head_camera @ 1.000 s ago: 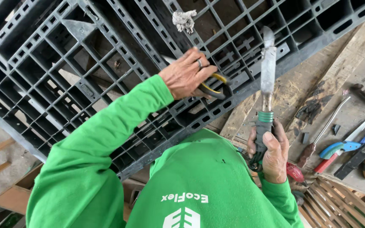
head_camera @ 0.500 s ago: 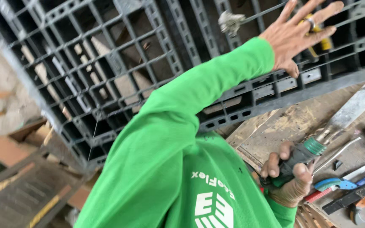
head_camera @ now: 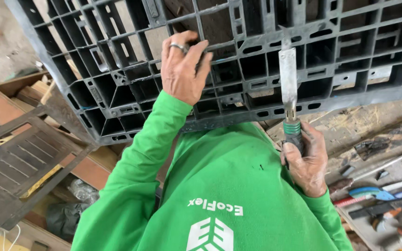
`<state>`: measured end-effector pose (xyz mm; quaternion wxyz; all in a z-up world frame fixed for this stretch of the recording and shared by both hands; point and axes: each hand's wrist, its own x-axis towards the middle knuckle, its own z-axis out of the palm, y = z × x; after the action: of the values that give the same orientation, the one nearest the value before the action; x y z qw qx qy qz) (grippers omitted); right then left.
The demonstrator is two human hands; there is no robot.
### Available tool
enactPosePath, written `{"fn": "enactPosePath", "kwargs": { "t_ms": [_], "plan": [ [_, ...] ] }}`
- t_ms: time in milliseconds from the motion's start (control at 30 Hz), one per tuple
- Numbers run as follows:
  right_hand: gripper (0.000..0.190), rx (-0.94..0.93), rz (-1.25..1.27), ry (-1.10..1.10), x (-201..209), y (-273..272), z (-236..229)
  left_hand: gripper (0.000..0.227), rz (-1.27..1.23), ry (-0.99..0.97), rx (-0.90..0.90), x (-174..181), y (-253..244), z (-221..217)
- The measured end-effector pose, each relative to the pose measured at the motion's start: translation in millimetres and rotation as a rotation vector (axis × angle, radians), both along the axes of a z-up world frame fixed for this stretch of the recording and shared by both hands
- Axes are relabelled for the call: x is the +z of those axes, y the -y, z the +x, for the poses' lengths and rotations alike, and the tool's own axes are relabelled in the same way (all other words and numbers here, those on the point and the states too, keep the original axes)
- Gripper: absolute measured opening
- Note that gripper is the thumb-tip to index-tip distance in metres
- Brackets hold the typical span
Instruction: The person uses a soldering iron to melt and fuse sections of a black plastic crate. They repeatedly apply the hot tip to the crate's grid structure and press a small piece of plastic into the molten area to fill gaps. The task continues across multiple sections of the crate.
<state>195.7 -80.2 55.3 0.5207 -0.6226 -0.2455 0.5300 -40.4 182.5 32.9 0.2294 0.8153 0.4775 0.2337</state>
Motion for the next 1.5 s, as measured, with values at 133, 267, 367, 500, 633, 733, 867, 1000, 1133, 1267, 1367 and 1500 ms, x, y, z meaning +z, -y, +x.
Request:
{"fn": "enactPosePath", "kwargs": {
  "t_ms": [133, 267, 367, 500, 633, 733, 867, 1000, 1133, 1267, 1367, 1500],
  "plan": [
    [0.054, 0.208, -0.08, 0.531, 4, 5, -12, 0.035, 0.099, -0.036, -0.182, -7, -18, 7],
    [0.055, 0.244, -0.238, 0.559, 12, -3, -28, 0.027, -0.025, -0.136, -0.24, -21, -27, 12],
    [0.055, 0.273, -0.268, 0.588, 17, -17, -35, 0.017, -0.144, -0.192, -0.314, -33, -41, 16],
    [0.053, 0.295, -0.269, 0.616, 26, -30, -41, 0.02, -0.158, -0.122, -0.346, -41, -46, 11],
    [0.053, 0.282, -0.338, 0.622, 30, -38, -47, 0.017, -0.076, -0.036, -0.331, -44, -43, 7],
    [0.053, 0.269, -0.389, 0.591, 32, -42, -51, 0.018, -0.09, -0.013, -0.334, -46, -43, 6],
    [0.052, 0.316, -0.361, 0.708, 34, -48, -52, 0.018, -0.082, 0.011, -0.332, -46, -44, 6],
    [0.049, 0.359, -0.265, 0.784, 36, -50, -49, 0.018, -0.1, -0.003, -0.319, -46, -41, 5],
    [0.049, 0.397, -0.183, 0.898, 35, -50, -45, 0.017, -0.141, -0.046, -0.276, -45, -37, 8],
    [0.048, 0.411, -0.205, 0.893, 31, -49, -38, 0.017, -0.158, -0.106, -0.213, -44, -28, 14],
    [0.048, 0.429, -0.171, 0.939, 28, -44, -31, 0.025, -0.091, -0.113, -0.189, -45, -20, 13],
    [0.048, 0.458, -0.092, 0.994, 23, -41, -24, 0.048, 0.1, -0.028, -0.186, -41, -11, 4]
  ]
}}
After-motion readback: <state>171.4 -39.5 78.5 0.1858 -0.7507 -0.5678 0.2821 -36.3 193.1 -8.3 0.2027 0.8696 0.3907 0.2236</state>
